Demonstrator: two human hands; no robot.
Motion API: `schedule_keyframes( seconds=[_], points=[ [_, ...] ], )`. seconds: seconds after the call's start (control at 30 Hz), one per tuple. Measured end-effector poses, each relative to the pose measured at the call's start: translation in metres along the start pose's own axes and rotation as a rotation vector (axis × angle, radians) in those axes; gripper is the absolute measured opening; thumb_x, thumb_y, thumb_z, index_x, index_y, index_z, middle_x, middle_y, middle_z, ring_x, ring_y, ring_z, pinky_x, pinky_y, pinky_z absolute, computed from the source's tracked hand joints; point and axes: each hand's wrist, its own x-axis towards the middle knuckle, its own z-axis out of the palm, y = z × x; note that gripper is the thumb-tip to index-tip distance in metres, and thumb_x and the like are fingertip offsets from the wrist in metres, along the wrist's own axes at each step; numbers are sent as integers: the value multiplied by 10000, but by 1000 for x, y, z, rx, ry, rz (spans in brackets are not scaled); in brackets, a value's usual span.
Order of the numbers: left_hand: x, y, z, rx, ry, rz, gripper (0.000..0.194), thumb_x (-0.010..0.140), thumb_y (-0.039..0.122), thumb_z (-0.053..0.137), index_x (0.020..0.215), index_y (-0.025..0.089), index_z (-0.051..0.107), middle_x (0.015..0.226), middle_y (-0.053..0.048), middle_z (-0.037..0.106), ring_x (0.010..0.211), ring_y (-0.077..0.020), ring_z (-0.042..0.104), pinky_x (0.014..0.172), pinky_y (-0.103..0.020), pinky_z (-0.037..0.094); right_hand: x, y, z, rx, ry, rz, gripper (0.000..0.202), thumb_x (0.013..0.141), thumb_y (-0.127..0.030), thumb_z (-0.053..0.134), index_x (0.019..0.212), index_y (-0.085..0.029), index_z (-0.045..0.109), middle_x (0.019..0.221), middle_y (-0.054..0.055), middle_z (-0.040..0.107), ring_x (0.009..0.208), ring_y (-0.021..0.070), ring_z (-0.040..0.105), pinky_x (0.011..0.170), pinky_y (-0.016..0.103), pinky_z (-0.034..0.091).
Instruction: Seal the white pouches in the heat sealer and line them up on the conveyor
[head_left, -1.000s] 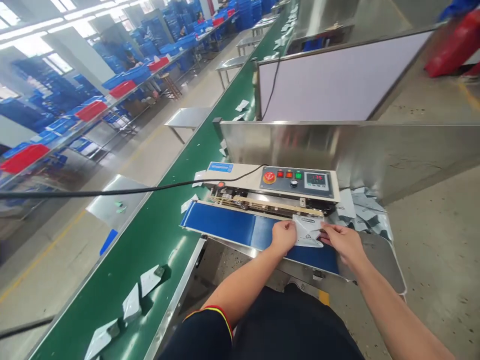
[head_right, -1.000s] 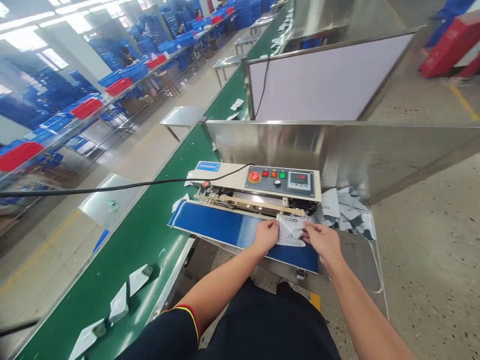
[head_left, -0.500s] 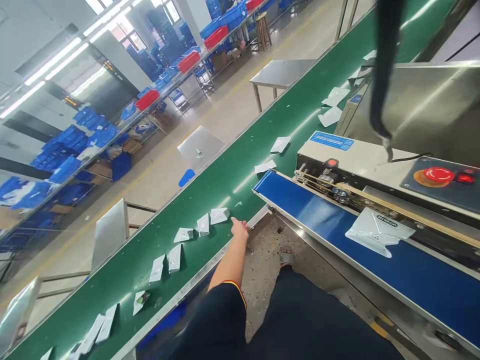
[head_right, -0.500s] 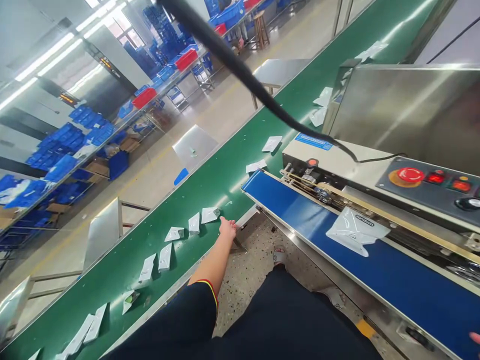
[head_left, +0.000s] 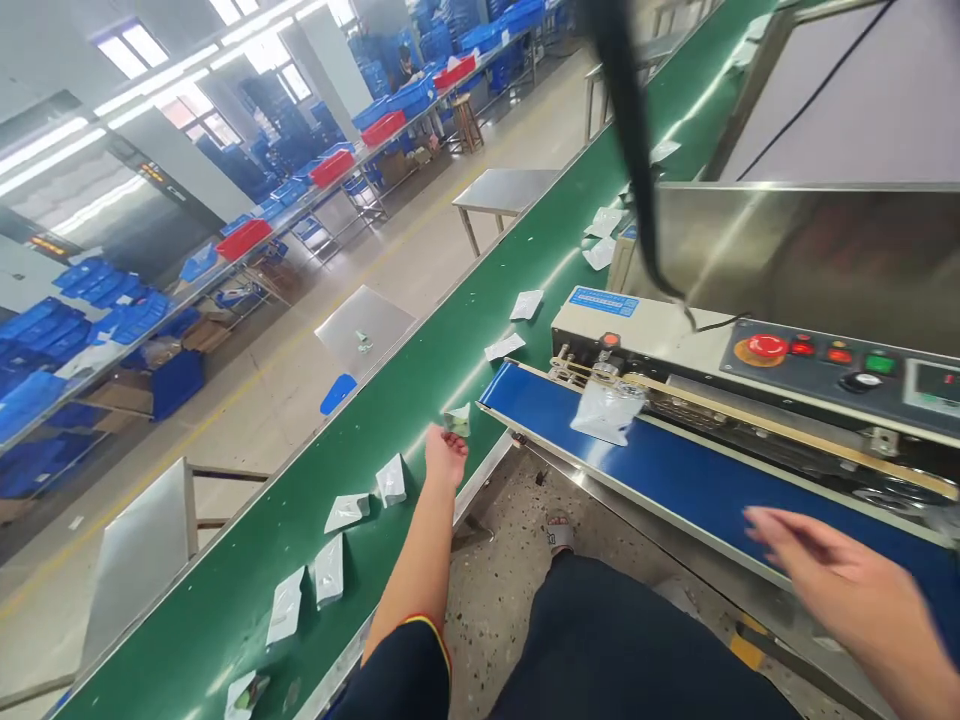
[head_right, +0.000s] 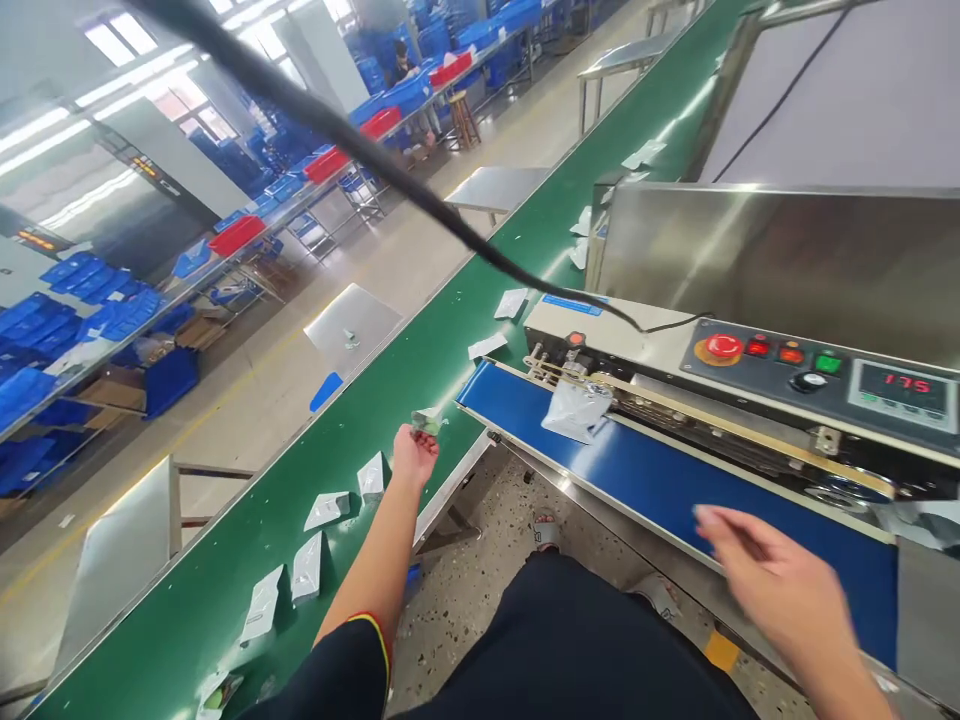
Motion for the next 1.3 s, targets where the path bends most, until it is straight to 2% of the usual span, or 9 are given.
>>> schedule_keyframes(
  seconds=[0.23,0.4,0.5,0.63,0.73,0.93,1.03,1.17,1.3],
  points=[
    [-158,-96,81,387,-698,-294,144,780,302,724,836,192,649,673,2,638,538,-121,539,538,-234,434,4,-88,45,261,37,-628,378,1067,-561,704,1291,-286,837,1512,98,743,1392,337,702,1215,524,562],
    [-245,-156,117,594,-861,-475,104,738,230,720,737,181,628,613,10,615,489,-96,503,512,-213,403,-8,-43,17,299,142,-502,247,1130,-454,638,1070,-288,811,1177,67,858,1126,286,818,1046,442,655],
    [-276,-180,131,669,-849,-592,100,777,221,681,713,179,616,595,8,606,458,-86,478,489,-195,385,-27,-3,-2,333,161,-393,226,1127,-418,607,1156,-271,777,1290,90,837,1180,292,812,1003,419,675],
    [-297,-207,150,738,-861,-750,173,850,219,585,685,173,603,596,0,574,451,-76,444,484,-188,379,-51,34,-14,289,266,-417,319,1073,-361,662,1368,-268,743,1487,114,755,1360,320,737,1150,489,624],
    [-300,-232,159,848,-930,-732,212,915,263,584,736,164,640,636,-1,579,490,-91,464,510,-205,395,-56,47,-19,250,407,-365,205,1086,-391,694,1208,-282,816,1402,99,799,1272,311,780,1136,481,633],
    [-287,-285,160,881,-1219,222,371,998,559,706,1067,202,780,1081,-94,788,995,-226,692,925,-326,576,-45,66,-44,452,498,-10,511,1043,-717,674,1111,-242,847,1151,116,858,1019,313,834,976,439,689],
    [-282,-312,164,973,-1404,335,448,975,615,721,1097,197,830,1051,-95,813,997,-261,694,929,-359,573,-30,85,-59,638,439,197,661,851,-844,807,1004,-202,833,944,116,846,850,314,822,803,410,708],
    [-286,-349,182,1147,-1273,290,466,972,579,679,744,186,784,681,-16,655,734,-209,589,752,-313,505,-1,111,-78,905,414,507,606,624,-668,1025,890,-182,779,777,99,796,719,296,793,629,371,694],
    [-289,-374,198,1152,-1071,172,429,933,491,699,622,196,717,601,13,548,675,-185,526,714,-298,467,30,119,-92,969,385,631,447,659,-427,1043,832,-196,703,711,83,762,668,259,784,576,311,680]
  ],
)
